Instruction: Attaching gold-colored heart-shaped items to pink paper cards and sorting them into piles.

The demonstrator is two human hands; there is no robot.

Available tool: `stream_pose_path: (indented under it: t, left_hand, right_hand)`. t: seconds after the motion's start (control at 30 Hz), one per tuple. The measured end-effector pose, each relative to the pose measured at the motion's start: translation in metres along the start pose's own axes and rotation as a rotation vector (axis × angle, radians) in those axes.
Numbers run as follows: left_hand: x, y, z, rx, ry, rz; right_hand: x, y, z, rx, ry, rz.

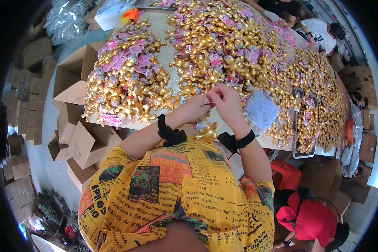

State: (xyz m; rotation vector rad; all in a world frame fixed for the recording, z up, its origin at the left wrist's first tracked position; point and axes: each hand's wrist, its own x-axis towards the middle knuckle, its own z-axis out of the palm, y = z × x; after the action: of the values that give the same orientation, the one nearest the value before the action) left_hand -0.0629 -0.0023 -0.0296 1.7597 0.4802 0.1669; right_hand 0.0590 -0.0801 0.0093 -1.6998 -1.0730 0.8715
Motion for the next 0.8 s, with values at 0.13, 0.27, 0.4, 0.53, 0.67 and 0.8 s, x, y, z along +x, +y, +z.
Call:
stream_pose_path:
  t: [0.13,0.27,0.4,0.53,0.67,0.8]
  left_hand:
    - [0.000,-0.014,-0.011,-0.490,-0.130,-0.002]
    - [0.001,-0.019,-0.004,-1.148,-0.163,-0.147]
    - [0.015,-0.032,0.012,-0.694,0.032,0.012]
    - [0.014,-0.023,0.012,-0.887,0.151,-0.076]
    - [0.016,-0.017,0.006,-0.856,0.215,-0.120]
    - [0.019,-0.017,0.012,-0.581,0.362,-0.040]
  right_hand:
    - [0.001,0.017,-0.004,-0.117,0.190,-0.160]
    - [-0.009,0.012,-0.006,-0.084,0.222,-0.093]
    - [-0.014,0.008,-0.011,-0.049,0.213,-0.048]
    - [-0.016,0.013,-0.043,-0.189,-0.035,-0.033]
    - [-0.037,0.012,-0.124,-0.368,-0.007,0.159]
    - [-0.049,0.004,-0.146,-0.310,0.091,0.076]
